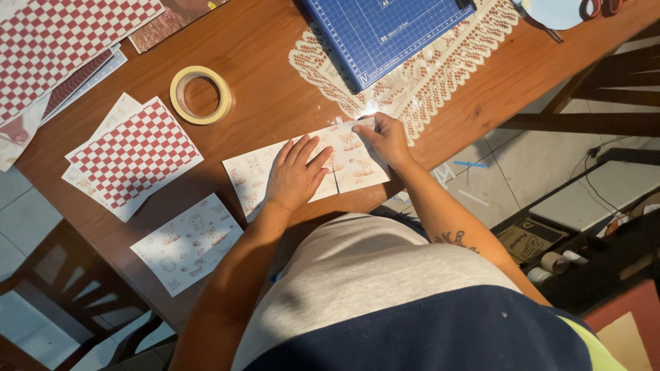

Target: The person uses a paper trimmer to cut patterned paper sheets on a wooden table. They also apply adhesive tape to the edges of a blue folder and arrange the cut paper pieces.

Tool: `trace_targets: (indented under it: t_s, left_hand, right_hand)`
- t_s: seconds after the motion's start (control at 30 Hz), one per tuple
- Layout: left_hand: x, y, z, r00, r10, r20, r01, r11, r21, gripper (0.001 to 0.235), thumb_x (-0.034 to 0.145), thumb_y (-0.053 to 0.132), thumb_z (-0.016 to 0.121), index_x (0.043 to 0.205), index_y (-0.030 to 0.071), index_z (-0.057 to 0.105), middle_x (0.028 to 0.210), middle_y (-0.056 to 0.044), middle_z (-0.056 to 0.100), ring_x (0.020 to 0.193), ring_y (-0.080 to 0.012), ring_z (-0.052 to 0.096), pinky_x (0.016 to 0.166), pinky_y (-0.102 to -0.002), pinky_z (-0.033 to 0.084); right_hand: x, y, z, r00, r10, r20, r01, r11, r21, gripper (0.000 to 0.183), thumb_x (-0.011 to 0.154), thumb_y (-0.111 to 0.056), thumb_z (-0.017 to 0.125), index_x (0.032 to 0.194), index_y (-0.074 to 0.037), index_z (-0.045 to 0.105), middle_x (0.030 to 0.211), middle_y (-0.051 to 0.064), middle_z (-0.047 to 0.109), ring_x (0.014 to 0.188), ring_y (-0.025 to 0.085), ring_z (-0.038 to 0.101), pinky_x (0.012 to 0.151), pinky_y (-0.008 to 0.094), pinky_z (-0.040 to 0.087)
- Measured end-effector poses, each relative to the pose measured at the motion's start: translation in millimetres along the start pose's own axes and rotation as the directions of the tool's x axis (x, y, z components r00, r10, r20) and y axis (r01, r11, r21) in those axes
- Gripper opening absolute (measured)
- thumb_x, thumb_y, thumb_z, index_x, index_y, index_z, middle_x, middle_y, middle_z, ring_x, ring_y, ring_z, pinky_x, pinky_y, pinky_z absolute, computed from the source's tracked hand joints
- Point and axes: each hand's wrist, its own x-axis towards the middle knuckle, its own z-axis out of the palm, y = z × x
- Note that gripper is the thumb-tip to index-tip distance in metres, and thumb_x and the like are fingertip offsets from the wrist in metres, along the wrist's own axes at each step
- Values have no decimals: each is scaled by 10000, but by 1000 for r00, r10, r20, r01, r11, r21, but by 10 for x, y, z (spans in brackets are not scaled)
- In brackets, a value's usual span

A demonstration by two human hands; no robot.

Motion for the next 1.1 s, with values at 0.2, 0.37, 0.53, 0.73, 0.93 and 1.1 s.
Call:
trace_targets:
  t_s: [0.2, 0.37, 0.53, 0.73, 0.93, 1.1]
  left_hand:
    - [-8, -5, 3, 1000, 5, 2, -5, 1000, -5, 422, 1036, 468, 535, 1428, 325, 601, 1417, -68, 584, 1393, -266, 519, 1197, -482, 345]
    - [2, 2, -18, 1000, 5, 13, -4, 1000, -13, 425, 1034, 461, 544, 1430, 317, 600, 1412, -75, 586, 1390, -271, 521, 1195, -488, 350]
    - [-2, 2, -13, 1000, -1, 11, 1, 1000, -11, 423, 1034, 463, 541, 1428, 320, 603, 1408, -73, 588, 1389, -268, 521, 1196, -483, 349]
    - [-6, -3, 5, 1000, 1, 5, -1, 1000, -1, 422, 1036, 469, 533, 1428, 325, 599, 1410, -68, 587, 1388, -264, 522, 1194, -483, 350]
    - [-16, -4, 15, 1000, 0, 10, 0, 1000, 3, 424, 1036, 475, 529, 1429, 331, 598, 1417, -62, 585, 1392, -260, 519, 1197, -479, 345]
    - [-14, -6, 14, 1000, -1, 13, 1, 1000, 5, 421, 1038, 473, 529, 1428, 329, 598, 1425, -62, 582, 1396, -257, 515, 1199, -478, 342]
  right_hand:
    - [-92, -266, 43, 1000, 2, 4, -2, 1000, 18, 197, 865, -149, 875, 979, -50, 748, 655, 35, 677, 574, 47, 556, 536, 175, 432]
    - [-64, -179, 23, 1000, -18, 3, 18, 1000, 3, 210, 864, -165, 883, 974, -47, 749, 645, 41, 668, 581, 49, 538, 529, 181, 413]
    - [-53, -190, 23, 1000, -16, 12, 16, 1000, 8, 197, 873, -164, 873, 968, -50, 744, 654, 43, 673, 581, 53, 541, 536, 179, 406]
    - [-97, -341, 40, 1000, -11, 14, 10, 1000, 20, 184, 867, -152, 872, 961, -57, 746, 651, 45, 672, 577, 52, 538, 533, 177, 403]
    - [-104, -325, 28, 1000, -11, 14, 11, 1000, 4, 196, 869, -170, 878, 969, -59, 750, 654, 43, 667, 581, 56, 517, 534, 184, 388]
    - [-95, -308, 33, 1000, -19, 10, 19, 1000, -14, 180, 872, -153, 869, 972, -57, 753, 650, 58, 671, 581, 60, 529, 530, 187, 386]
